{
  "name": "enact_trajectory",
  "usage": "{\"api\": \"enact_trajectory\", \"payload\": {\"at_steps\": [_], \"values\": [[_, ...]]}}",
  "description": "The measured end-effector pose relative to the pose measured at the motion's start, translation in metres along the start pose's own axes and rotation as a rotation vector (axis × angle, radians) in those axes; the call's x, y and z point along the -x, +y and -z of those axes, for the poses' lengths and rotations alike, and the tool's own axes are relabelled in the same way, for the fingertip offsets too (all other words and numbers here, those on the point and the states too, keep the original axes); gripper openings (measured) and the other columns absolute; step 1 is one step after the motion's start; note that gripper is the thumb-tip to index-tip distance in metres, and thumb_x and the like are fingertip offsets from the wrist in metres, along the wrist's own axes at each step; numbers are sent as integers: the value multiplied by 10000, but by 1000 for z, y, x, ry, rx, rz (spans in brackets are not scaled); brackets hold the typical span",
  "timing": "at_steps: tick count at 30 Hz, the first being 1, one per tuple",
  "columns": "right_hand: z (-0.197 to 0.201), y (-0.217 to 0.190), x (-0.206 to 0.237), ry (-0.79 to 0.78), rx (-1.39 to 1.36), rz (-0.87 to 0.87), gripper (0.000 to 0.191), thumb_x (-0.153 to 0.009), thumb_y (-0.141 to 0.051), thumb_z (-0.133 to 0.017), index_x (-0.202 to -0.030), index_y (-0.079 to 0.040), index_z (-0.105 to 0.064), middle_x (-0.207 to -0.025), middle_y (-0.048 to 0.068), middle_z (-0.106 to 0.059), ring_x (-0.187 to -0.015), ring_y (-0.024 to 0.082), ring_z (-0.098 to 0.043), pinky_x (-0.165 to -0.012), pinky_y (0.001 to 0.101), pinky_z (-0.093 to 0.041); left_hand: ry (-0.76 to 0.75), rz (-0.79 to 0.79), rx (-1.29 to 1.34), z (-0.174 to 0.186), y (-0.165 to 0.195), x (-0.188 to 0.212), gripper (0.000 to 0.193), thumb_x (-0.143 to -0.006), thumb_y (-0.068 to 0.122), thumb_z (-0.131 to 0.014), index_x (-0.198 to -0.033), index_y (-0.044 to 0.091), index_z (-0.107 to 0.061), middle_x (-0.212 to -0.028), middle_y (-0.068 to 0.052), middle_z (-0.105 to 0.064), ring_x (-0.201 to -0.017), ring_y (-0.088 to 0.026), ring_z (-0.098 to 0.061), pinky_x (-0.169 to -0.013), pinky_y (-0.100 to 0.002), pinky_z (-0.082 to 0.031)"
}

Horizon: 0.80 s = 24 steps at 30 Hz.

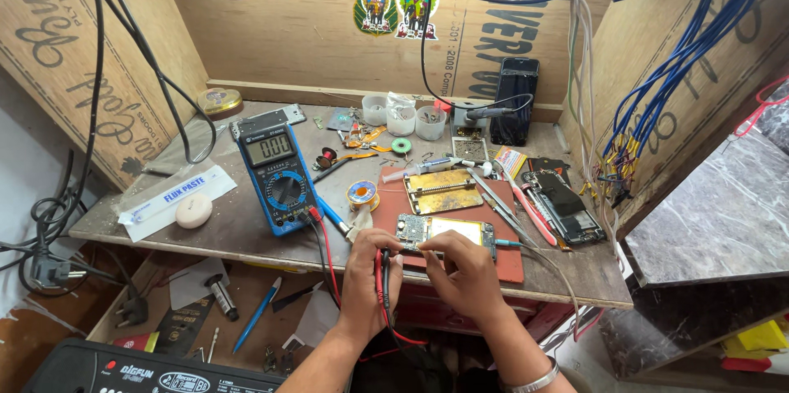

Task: The person uses a multimeter to test a disassembled mobile phone. They adjust the multimeter dial, then repeatedly touch the multimeter probes to different points on the phone's internal circuit board and battery connector while observing the readings.

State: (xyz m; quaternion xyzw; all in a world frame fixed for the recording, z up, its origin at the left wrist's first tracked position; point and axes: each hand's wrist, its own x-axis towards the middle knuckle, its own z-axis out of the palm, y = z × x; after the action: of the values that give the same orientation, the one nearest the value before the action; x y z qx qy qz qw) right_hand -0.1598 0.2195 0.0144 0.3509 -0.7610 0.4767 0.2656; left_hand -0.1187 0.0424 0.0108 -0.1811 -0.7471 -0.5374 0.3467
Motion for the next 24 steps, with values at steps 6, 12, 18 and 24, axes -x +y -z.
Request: {"api": "enact_trajectory", "payload": {"at_steps": [6,12,18,24], "values": [[-2,-2,-2,1,27,-31,166,-850,-7,-717,-992,-93,-719,-812,48,-709,-493,139,-563,-460,281,-427,-35,25,-18,1,1,-2,222,-819,-82,-647,-992,46,-591,-1028,-126,-606,-927,-286,-646,-828,-362,-524],[-6,-2,-3,-44,118,-34,175,-816,-34,-730,-981,-94,-727,-828,54,-747,-516,196,-645,-481,316,-485,-47,47,-16,2,3,-3,191,-828,-71,-658,-972,42,-602,-1021,-125,-615,-924,-287,-653,-830,-364,-526],[-7,0,-2,-31,158,-21,170,-825,-52,-730,-989,-98,-738,-816,52,-757,-579,192,-708,-526,305,-534,-74,62,-8,5,4,-4,171,-834,-61,-664,-962,38,-610,-1016,-124,-618,-920,-288,-654,-830,-363,-523],[-8,1,-1,-40,165,-56,147,-834,-66,-734,-977,-91,-749,-821,59,-766,-583,194,-716,-527,308,-539,-90,76,-4,3,5,-3,162,-837,-49,-683,-953,41,-615,-1010,-121,-621,-908,-284,-657,-814,-362,-524]]}}
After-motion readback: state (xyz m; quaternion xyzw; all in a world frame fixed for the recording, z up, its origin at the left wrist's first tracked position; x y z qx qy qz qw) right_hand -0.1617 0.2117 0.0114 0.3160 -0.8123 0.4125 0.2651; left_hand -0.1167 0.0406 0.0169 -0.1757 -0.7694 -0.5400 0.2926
